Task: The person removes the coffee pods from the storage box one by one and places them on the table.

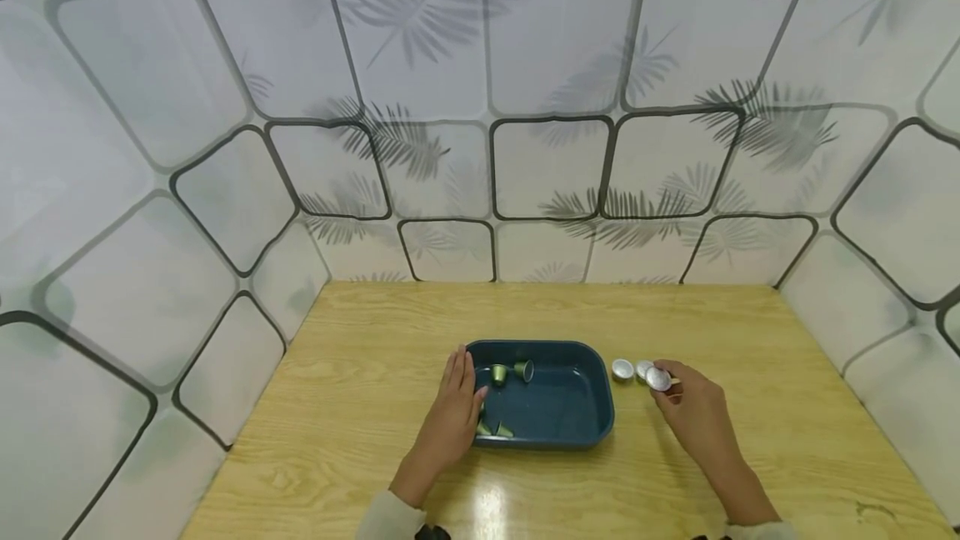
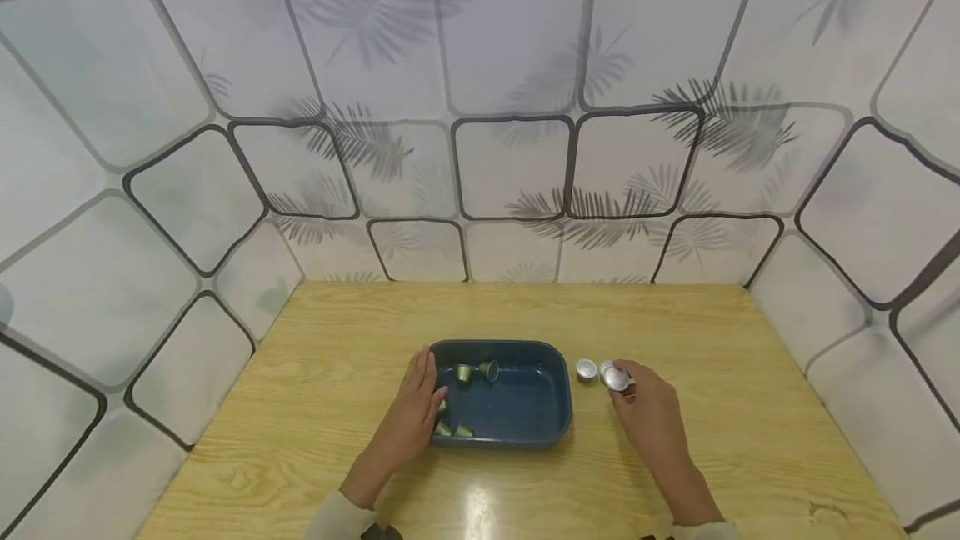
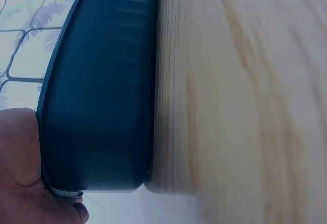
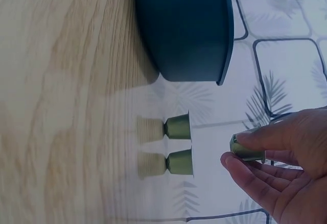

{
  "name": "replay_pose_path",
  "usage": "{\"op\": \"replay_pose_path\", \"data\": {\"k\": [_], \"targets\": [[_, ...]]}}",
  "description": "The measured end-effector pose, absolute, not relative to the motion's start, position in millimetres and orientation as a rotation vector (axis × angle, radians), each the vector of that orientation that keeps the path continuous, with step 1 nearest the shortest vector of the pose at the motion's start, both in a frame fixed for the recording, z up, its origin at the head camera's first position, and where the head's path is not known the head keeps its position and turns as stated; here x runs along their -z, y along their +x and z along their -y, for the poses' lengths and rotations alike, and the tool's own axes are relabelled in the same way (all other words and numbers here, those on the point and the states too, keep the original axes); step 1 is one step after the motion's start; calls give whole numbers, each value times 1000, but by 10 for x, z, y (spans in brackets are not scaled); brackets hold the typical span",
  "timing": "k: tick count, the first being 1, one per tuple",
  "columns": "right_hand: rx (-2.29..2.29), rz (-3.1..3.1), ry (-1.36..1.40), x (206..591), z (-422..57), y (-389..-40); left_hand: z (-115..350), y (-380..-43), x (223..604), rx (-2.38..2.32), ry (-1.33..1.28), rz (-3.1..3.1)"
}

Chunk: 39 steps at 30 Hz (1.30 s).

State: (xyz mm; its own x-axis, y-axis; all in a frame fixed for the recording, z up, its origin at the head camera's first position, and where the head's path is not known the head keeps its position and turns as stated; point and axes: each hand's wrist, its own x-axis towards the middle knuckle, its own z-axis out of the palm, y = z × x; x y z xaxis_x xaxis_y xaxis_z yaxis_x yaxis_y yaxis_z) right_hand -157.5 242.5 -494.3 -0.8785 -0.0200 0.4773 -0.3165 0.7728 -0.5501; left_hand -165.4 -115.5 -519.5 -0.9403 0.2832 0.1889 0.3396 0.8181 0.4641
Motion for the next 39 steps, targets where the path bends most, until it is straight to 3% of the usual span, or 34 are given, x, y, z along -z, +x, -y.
{"op": "replay_pose_path", "data": {"k": [39], "targets": [[-814,2753,116,5237,-2864,-1942,1130,-1645,5168,822,-470,2893]]}}
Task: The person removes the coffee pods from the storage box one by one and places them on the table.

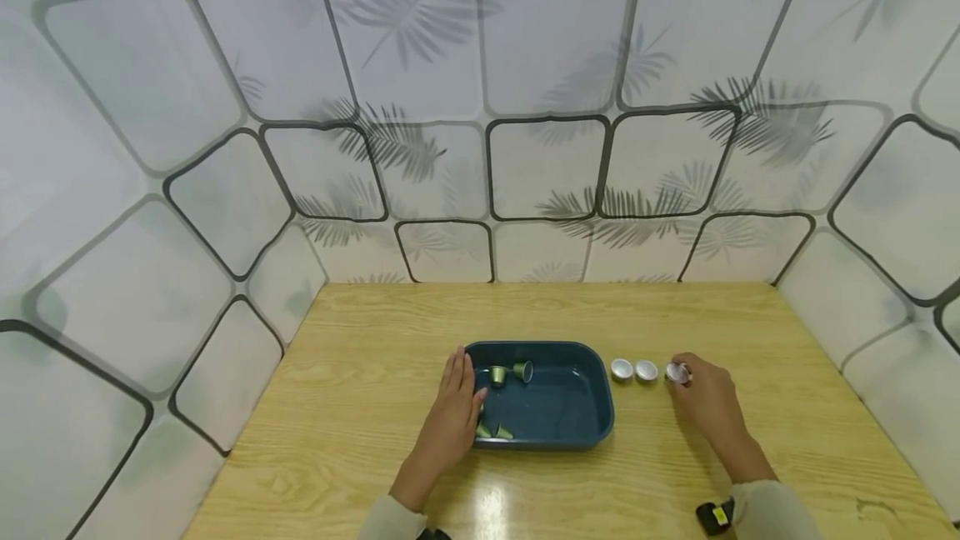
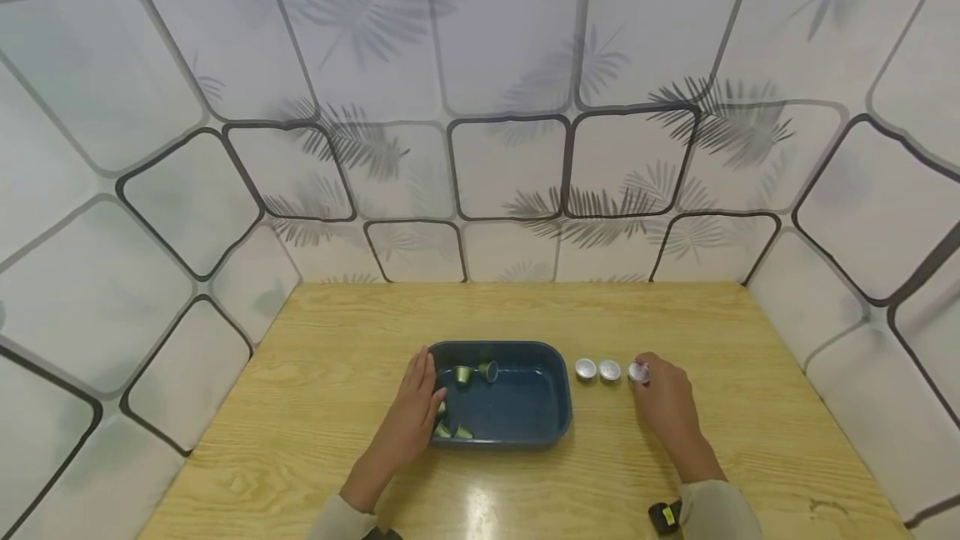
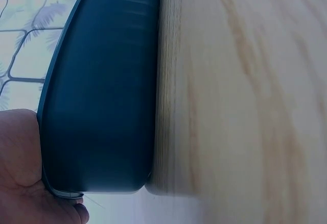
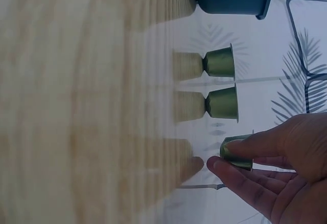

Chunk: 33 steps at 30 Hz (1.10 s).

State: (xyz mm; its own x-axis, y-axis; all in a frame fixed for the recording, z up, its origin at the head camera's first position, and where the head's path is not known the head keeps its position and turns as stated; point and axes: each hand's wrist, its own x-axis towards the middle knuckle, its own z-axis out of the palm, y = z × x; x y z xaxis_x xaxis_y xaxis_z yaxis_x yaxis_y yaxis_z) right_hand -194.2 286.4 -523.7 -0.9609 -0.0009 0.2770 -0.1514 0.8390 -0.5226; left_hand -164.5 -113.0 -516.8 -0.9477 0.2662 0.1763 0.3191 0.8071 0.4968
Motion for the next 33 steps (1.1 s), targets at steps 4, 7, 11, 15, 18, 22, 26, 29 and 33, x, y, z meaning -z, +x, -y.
{"op": "replay_pose_path", "data": {"k": [4,7,11,15,18,22,26,29,33], "targets": [[-791,2776,110,5265,-2892,-2001,1132,-1642,5167,809,-473,2899],[-790,2781,104,5287,-2900,-2029,1133,-1639,5170,808,-478,2896],[-797,2773,108,5300,-2889,-2044,1135,-1638,5175,795,-480,2893],[-777,2785,109,5299,-2875,-2060,1136,-1640,5175,796,-478,2888],[-771,2802,110,5304,-2874,-2072,1135,-1641,5172,801,-477,2888],[-786,2814,114,5300,-2878,-2080,1132,-1641,5160,799,-474,2891],[-795,2813,123,5296,-2878,-2077,1130,-1645,5166,796,-466,2892],[-791,2820,119,5303,-2886,-2087,1132,-1648,5169,799,-463,2892],[-791,2837,115,5305,-2895,-2094,1136,-1645,5168,796,-468,2890]]}}
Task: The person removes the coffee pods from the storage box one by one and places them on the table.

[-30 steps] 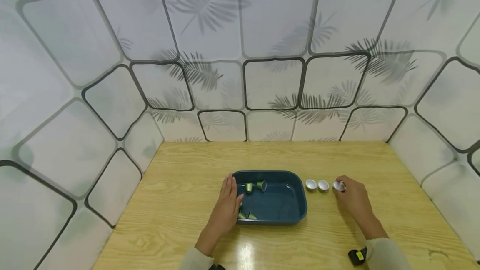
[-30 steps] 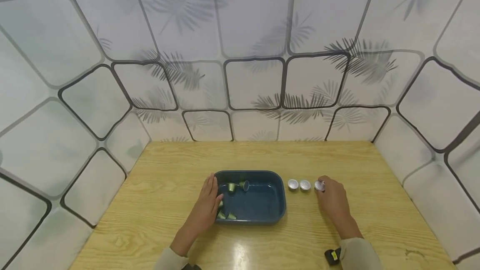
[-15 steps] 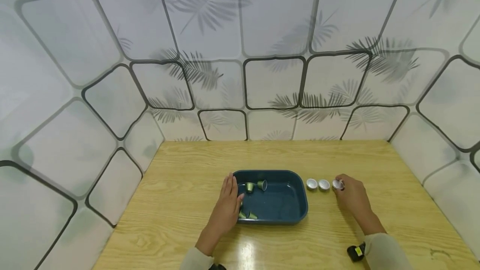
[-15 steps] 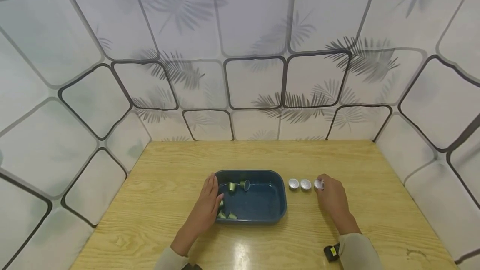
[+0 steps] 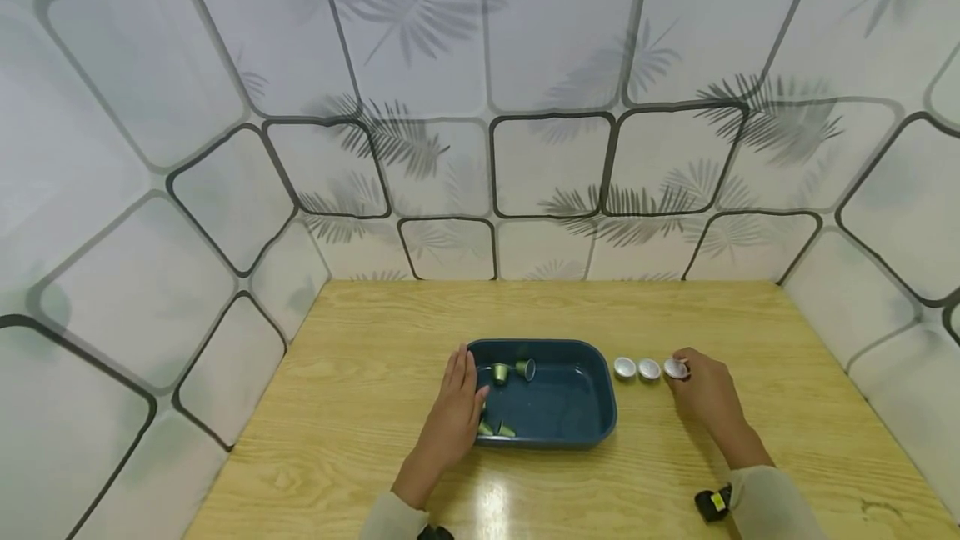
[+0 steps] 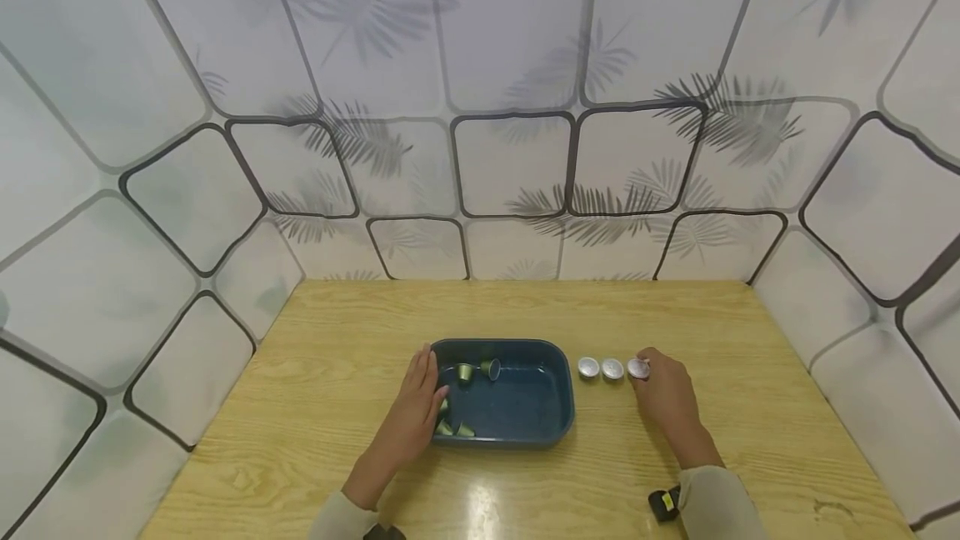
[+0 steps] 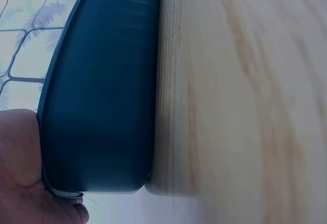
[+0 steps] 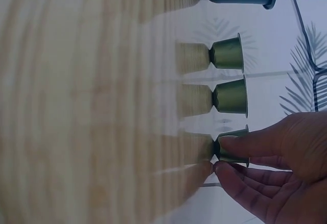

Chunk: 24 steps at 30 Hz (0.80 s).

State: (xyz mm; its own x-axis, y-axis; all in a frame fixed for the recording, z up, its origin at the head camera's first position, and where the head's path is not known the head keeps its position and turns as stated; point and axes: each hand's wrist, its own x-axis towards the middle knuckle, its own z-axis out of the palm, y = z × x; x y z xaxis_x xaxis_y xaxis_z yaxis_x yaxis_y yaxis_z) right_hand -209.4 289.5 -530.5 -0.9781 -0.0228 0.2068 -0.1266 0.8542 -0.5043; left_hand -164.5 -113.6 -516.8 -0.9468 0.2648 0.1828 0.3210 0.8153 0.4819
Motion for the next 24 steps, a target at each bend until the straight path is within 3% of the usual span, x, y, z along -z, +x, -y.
{"op": "replay_pose_path", "data": {"k": [24], "targets": [[-824,3084,47,4976,-2830,-1820,1136,-1650,5186,815,-464,2885]]}}
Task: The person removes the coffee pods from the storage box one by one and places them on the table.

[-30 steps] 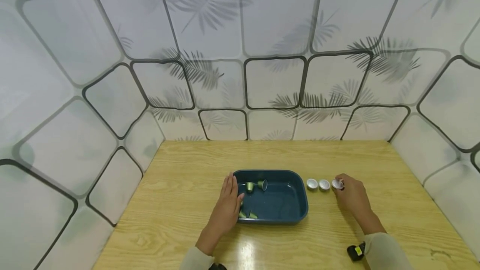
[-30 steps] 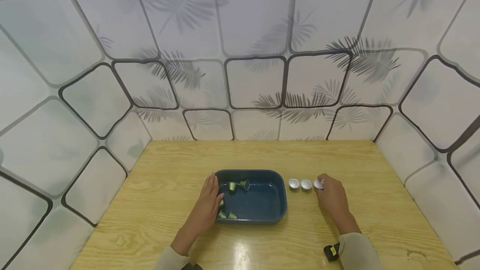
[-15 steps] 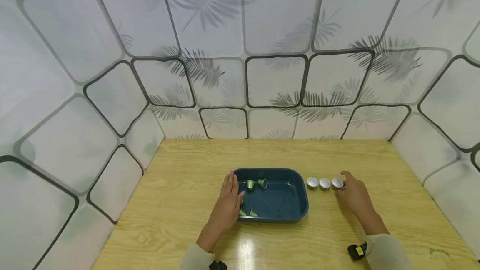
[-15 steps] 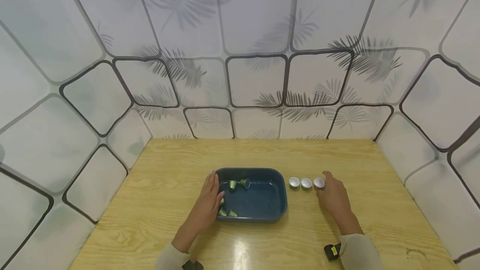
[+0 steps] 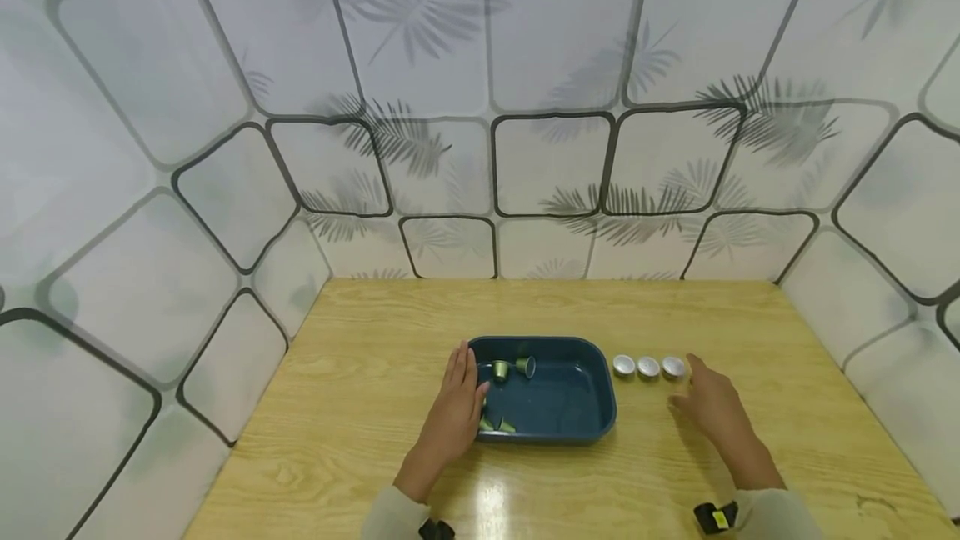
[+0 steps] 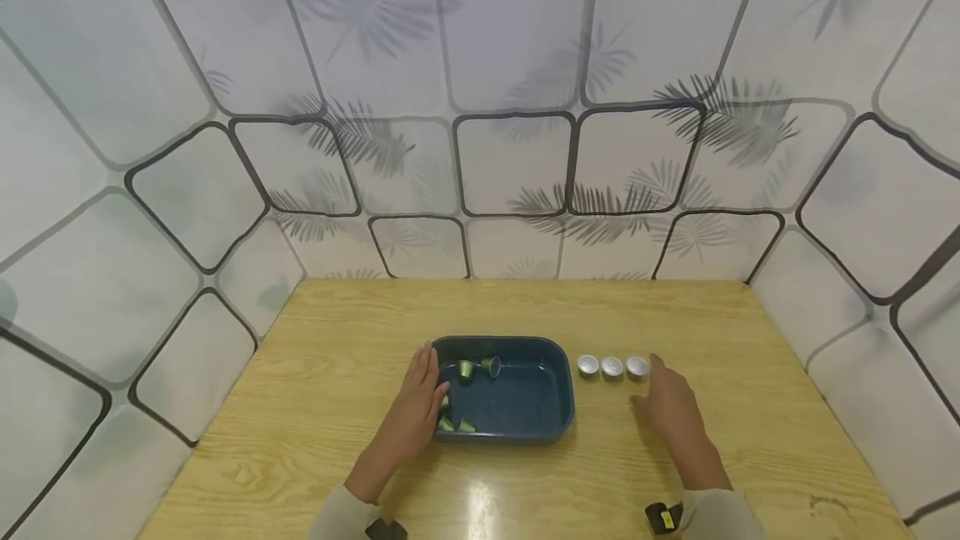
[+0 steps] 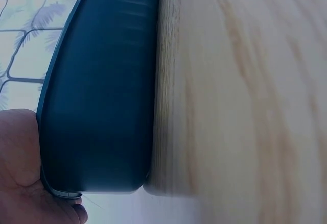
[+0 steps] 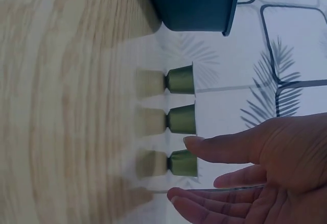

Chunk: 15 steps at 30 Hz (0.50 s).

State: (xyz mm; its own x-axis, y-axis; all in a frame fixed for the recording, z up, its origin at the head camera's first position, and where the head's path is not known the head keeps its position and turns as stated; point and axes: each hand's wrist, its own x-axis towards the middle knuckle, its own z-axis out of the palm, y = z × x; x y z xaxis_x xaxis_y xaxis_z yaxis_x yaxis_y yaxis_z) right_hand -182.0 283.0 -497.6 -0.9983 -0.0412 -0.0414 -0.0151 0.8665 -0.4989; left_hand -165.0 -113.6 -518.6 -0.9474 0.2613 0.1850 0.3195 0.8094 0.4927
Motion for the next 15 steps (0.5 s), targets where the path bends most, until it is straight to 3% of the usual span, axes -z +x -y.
{"op": "replay_pose_path", "data": {"k": [15], "targets": [[832,-3153,-223,4558,-2429,-1525,1146,-1662,5199,835,-464,2880]]}}
